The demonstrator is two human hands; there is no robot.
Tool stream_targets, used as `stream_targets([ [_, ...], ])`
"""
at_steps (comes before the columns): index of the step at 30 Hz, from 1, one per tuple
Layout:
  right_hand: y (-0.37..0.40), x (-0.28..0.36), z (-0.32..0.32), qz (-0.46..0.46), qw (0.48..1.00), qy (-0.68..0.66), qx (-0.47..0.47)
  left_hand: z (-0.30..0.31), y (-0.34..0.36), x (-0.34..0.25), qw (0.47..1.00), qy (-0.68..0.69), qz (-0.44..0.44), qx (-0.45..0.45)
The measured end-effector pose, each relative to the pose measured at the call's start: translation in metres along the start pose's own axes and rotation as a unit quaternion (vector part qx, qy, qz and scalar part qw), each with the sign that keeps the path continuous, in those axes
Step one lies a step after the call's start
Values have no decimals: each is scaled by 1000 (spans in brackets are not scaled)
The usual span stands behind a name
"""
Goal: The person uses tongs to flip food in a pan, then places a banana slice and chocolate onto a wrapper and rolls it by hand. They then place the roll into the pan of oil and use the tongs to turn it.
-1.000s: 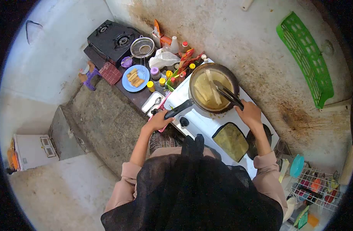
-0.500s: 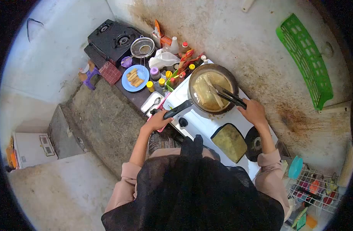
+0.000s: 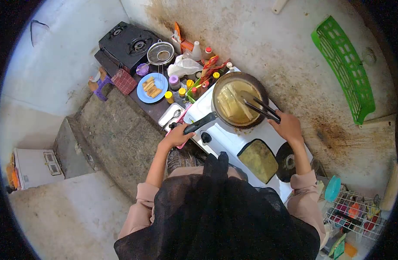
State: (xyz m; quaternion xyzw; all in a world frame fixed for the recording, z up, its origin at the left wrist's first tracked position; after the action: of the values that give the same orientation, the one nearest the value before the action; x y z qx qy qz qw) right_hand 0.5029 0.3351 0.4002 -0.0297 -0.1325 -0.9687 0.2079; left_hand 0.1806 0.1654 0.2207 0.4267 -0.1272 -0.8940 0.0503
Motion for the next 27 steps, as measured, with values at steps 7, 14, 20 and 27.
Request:
stream_targets([
  [7,12,-8,3,-1,999,34,-16,-1,-1,1,1000,-1,0,4],
  [14,16,-3,-6,-5,1000,23,-8,3,2,-5,1000,11,17,20],
  [20,16,1,-5,-23,1000,11,-14,4,2,-7,999,24,29,19],
  [27,14,-3,-5,-12,999,-44,23,6,4,-9,997,32,60,35],
])
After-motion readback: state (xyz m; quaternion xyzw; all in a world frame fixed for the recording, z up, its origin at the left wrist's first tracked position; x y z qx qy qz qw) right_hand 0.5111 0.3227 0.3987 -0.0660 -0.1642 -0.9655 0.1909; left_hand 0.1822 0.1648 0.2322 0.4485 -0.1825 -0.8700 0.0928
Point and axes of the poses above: each hand's wrist, its own y-axis away from the middle knuckle, its own z-axis out of the back of the hand, x = y × z, the point moved 3 cm from there along -y, towards the middle knuckle, and after that the axes turned 6 degrees about -y, right-handed, at the moved point
